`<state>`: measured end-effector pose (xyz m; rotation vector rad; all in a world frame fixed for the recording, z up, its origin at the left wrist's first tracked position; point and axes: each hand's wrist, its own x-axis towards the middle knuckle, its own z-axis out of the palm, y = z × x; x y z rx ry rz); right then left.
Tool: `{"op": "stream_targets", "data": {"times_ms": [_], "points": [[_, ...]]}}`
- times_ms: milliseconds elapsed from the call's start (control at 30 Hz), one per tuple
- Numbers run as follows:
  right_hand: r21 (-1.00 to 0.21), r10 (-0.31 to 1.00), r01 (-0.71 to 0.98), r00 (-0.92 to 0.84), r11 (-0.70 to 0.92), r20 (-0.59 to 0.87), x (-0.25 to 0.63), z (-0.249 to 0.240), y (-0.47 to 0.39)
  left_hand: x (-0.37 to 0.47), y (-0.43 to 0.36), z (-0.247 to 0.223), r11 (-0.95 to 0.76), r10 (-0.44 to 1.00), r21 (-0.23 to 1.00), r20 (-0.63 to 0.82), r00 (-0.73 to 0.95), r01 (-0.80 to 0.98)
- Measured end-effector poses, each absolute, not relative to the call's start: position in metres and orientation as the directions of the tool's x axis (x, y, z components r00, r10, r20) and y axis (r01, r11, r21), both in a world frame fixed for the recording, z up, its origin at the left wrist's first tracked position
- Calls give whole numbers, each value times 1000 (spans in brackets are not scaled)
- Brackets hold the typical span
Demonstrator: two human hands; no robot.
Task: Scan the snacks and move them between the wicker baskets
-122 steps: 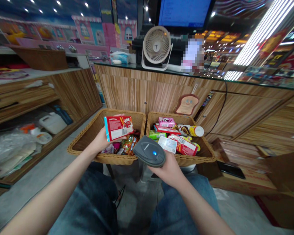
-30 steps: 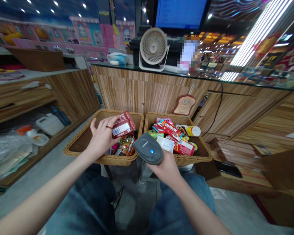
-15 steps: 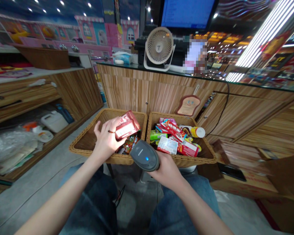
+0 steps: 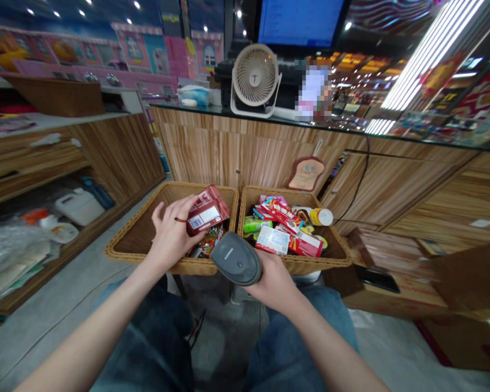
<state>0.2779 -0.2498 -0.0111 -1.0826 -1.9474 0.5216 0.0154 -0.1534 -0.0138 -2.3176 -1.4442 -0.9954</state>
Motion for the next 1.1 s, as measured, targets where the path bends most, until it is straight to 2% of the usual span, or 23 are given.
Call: {"op": "stream_targets", "data": {"times_ms": [233, 333, 433, 567, 767, 833, 933, 1000, 1100], "points": [[-668, 802, 446, -294, 597, 520, 282, -13, -253, 84, -135, 7, -686, 606, 110, 632, 482, 719], [-665, 791, 430, -283, 611, 543, 283, -14, -253, 126, -121, 9, -766, 567, 78, 551, 612, 638], [-661, 781, 419, -273, 622, 562, 283, -14, -252, 145, -114, 3, -762, 604, 113, 477, 639, 637], [-654, 784, 440, -248, 615, 570, 284, -13, -252, 116, -117, -9, -712, 667, 150, 450, 594, 686], [-655, 795, 474, -194, 589, 575, 283, -11, -251, 3, -106, -6, -532, 802, 110, 385, 457, 840], [-644, 781, 468, -191, 605, 594, 281, -11, -250, -34, -98, -3, -541, 809, 37, 297, 508, 840], [-624, 756, 455, -201, 636, 623, 278, -12, -249, -75, -89, -4, -598, 798, -21, 73, 598, 801], [-623, 754, 453, -204, 638, 624, 277, -13, -248, -89, -87, -7, -625, 780, -25, -53, 623, 780], [-633, 765, 454, -208, 627, 610, 276, -13, -248, -91, -87, -15, -631, 765, 2, -168, 622, 776]]}}
